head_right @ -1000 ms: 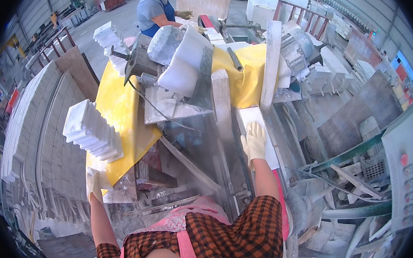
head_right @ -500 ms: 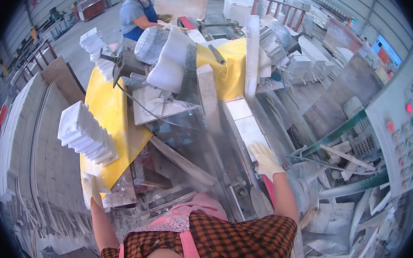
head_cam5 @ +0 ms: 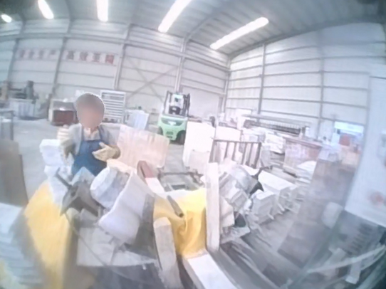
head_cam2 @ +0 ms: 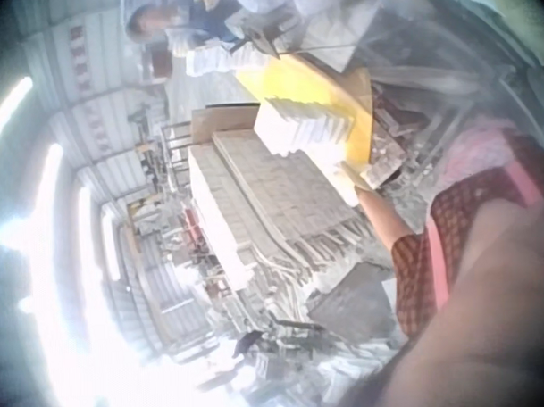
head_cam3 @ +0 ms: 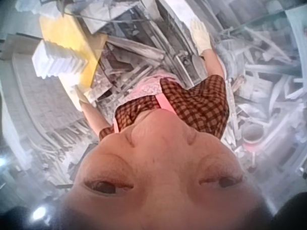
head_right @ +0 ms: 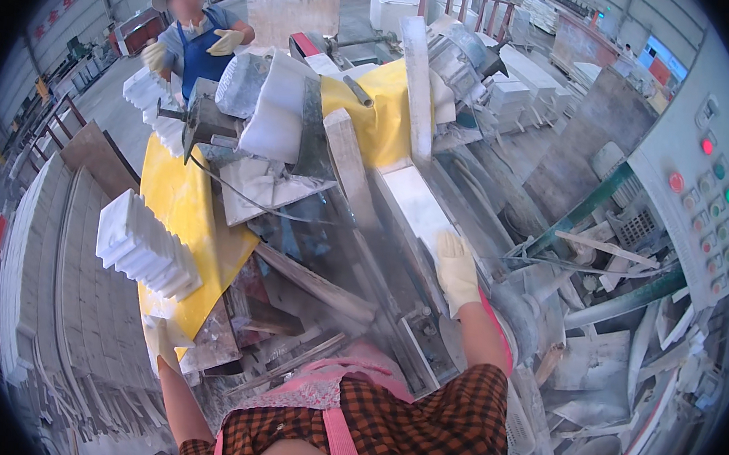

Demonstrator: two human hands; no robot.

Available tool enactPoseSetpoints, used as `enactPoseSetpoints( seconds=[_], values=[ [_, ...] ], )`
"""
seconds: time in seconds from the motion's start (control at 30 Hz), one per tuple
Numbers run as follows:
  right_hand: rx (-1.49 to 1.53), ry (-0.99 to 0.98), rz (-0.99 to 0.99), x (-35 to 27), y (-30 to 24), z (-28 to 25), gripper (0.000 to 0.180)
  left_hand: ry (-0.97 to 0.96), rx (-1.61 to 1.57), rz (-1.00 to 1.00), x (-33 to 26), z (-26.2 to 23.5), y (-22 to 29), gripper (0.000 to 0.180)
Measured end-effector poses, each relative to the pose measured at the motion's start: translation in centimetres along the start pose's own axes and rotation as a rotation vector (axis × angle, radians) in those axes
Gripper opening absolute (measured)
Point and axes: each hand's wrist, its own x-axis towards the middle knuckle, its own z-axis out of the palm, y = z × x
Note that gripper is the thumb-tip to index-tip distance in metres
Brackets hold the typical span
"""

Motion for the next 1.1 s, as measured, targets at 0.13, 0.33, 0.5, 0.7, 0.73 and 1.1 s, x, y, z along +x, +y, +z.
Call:
enactPoseSetpoints(
  seconds=[0.13,0.33,0.5,0.7,0.73,1.1],
  values=[
    [0.131,0.025,-0.022,1.6,0.8,-1.9,0.061,-0.008,-0.021,-0.01,-0.1,-0.3,-0.1,0.042],
    [-0.092,0.119,-0.226,4.4,-0.3,-0.8,0.052,-0.023,-0.072,-0.033,-0.8,-0.8,0.5,0.042],
    [-0.131,0.057,-0.182,5.8,-0.8,0.9,0.05,-0.059,-0.168,-0.044,-1.3,-1.0,0.8,0.043],
    [-0.258,-0.114,-0.153,10.1,-2.0,-0.6,0.034,-0.042,-0.295,-0.03,0.1,-1.3,-1.6,0.038],
    [-0.227,-0.122,-0.158,10.4,-2.2,-1.2,0.031,-0.045,-0.27,-0.03,0.5,-1.2,-1.9,0.038],
    [0.008,-0.301,0.18,13.8,-1.5,-4.2,0.037,-0.163,0.251,0.143,4.7,-1.3,-3.6,0.037]
  ],
)
